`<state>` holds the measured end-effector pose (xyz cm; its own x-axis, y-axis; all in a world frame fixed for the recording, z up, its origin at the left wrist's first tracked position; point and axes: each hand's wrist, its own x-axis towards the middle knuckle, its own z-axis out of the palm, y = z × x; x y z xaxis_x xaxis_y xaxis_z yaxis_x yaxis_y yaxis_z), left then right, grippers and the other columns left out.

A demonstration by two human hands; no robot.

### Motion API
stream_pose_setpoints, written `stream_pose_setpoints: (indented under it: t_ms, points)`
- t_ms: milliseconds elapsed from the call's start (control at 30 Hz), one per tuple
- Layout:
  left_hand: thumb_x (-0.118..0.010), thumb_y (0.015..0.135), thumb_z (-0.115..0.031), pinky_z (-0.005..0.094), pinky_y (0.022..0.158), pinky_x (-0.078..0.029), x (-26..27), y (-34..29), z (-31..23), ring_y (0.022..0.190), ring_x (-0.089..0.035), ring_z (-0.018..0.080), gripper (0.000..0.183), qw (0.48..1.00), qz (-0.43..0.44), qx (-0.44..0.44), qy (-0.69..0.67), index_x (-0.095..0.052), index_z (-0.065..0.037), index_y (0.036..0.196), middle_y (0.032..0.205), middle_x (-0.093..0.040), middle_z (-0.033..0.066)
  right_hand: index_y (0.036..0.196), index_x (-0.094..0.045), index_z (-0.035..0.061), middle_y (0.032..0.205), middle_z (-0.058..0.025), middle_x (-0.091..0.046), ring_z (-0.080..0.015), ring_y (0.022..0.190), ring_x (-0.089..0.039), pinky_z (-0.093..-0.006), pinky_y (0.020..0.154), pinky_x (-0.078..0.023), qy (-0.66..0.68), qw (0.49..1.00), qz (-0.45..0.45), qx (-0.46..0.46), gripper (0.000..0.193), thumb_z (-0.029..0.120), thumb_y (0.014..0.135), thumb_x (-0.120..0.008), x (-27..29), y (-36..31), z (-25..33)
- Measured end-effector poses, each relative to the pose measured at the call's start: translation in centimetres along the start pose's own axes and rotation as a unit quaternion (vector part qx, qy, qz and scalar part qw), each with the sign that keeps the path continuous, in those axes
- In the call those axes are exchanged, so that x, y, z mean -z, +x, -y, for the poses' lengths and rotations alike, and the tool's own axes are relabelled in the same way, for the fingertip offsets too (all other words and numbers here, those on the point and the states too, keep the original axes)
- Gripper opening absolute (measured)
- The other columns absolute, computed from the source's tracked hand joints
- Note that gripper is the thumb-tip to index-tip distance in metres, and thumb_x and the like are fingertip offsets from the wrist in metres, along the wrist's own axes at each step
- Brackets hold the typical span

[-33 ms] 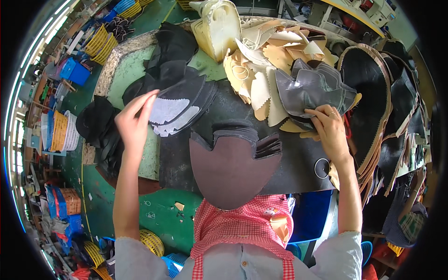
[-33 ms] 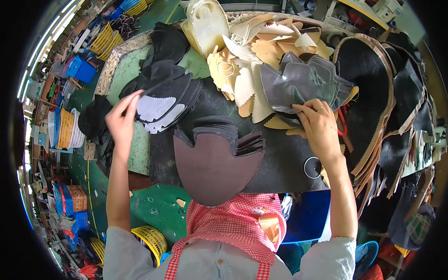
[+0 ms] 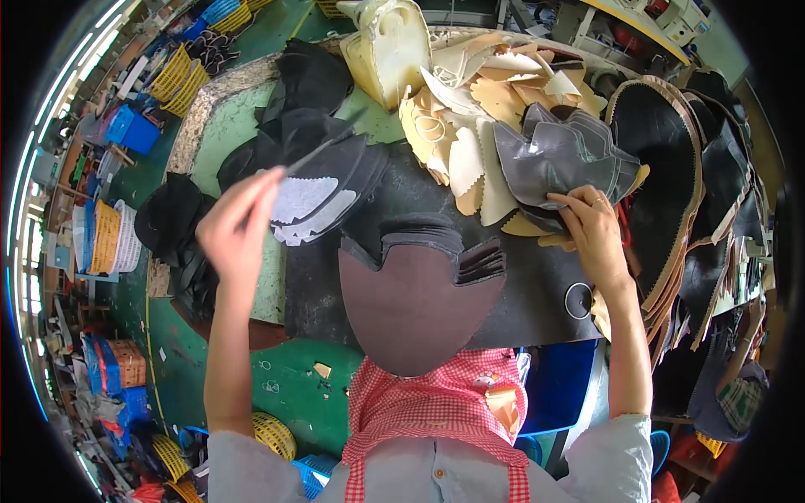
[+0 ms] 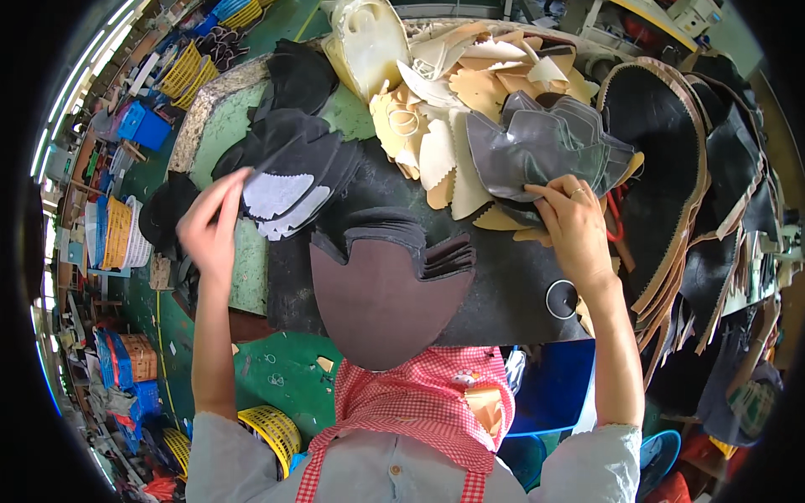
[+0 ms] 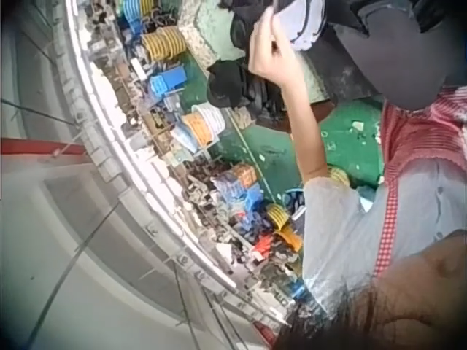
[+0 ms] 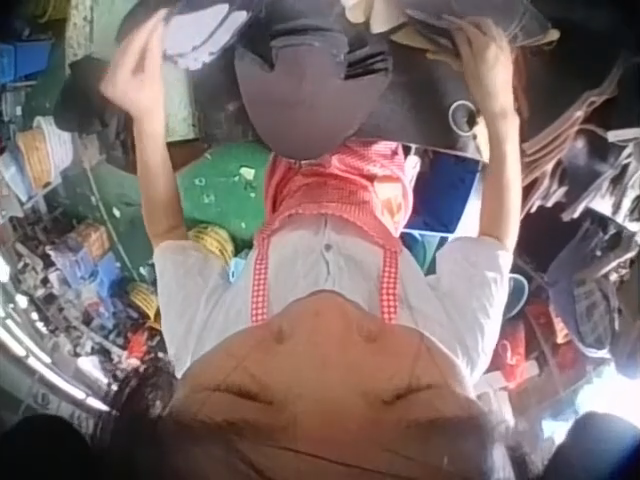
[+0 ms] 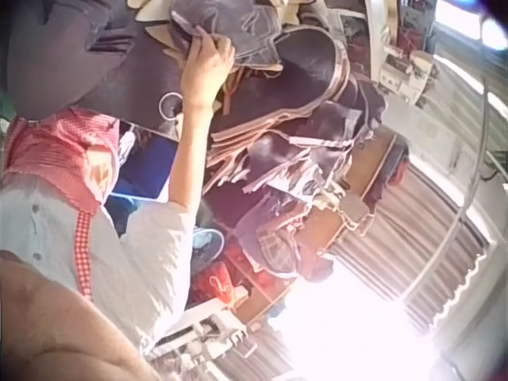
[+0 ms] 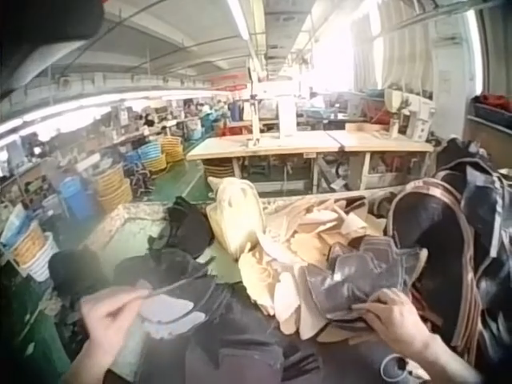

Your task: Peeling off protective backings and stacking cut shoe component pieces at a workbench.

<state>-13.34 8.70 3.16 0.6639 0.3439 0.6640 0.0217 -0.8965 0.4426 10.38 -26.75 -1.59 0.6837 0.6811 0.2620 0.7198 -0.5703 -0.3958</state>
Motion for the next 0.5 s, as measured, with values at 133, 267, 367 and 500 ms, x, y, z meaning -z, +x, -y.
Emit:
stream_pose_setpoints:
  t_ms: [133,267,367,500]
  points:
    - [-0.08,0.077,-0.02,0.0303,0.071,-0.058,-1.3,-6.3,-10.0,0.087,-0.071,0.02,0.022,0.966,0.154,-0.179,-0.109,-0.075,-0.011,0.097,0.102,-0.073,0.002,0.11,-0.071,0.0042,0.092,-0.0082,-0.061,-0.0185,0.074,-0.062,-0.0322,0.068,-0.052,0.16,0.983,-0.06,-0.063,0.023,-0.001,0.09,-0.063,1.4,0.6,2.7]
    - [-0.083,0.074,-0.03,0.0335,0.082,-0.053,-3.6,-11.4,-12.5,0.099,-0.058,0.0236,0.034,0.941,0.31,-0.068,-0.117,-0.075,-0.014,0.103,0.127,-0.065,0.0046,0.096,-0.07,0.003,0.085,-0.0052,-0.069,-0.0132,0.074,-0.064,-0.0245,0.068,-0.052,0.182,0.976,-0.123,0.009,0.022,-0.005,0.077,-0.077,1.7,-0.4,5.9]
    - [-0.073,0.083,-0.011,0.0383,0.071,-0.049,-3.6,-9.4,-12.3,0.089,-0.059,0.0271,0.011,0.94,0.264,0.03,-0.215,-0.065,-0.005,0.086,0.101,-0.063,0.008,0.089,-0.074,0.0046,0.088,-0.0062,-0.074,-0.0189,0.079,-0.069,-0.0307,0.072,-0.055,0.238,0.968,-0.022,0.081,0.011,0.003,0.079,-0.079,1.8,-2.7,9.6]
    - [-0.062,0.093,-0.003,0.0349,0.057,-0.046,-5.3,-8.4,-13.4,0.063,-0.058,0.0273,0.005,0.882,0.262,0.163,-0.355,-0.059,0.001,0.091,0.079,-0.059,0.0121,0.097,-0.074,0.001,0.092,-0.0098,-0.073,-0.0229,0.081,-0.07,-0.0325,0.073,-0.056,0.394,0.916,0.073,0.007,0.014,0.001,0.083,-0.074,0.5,-5.4,12.7]
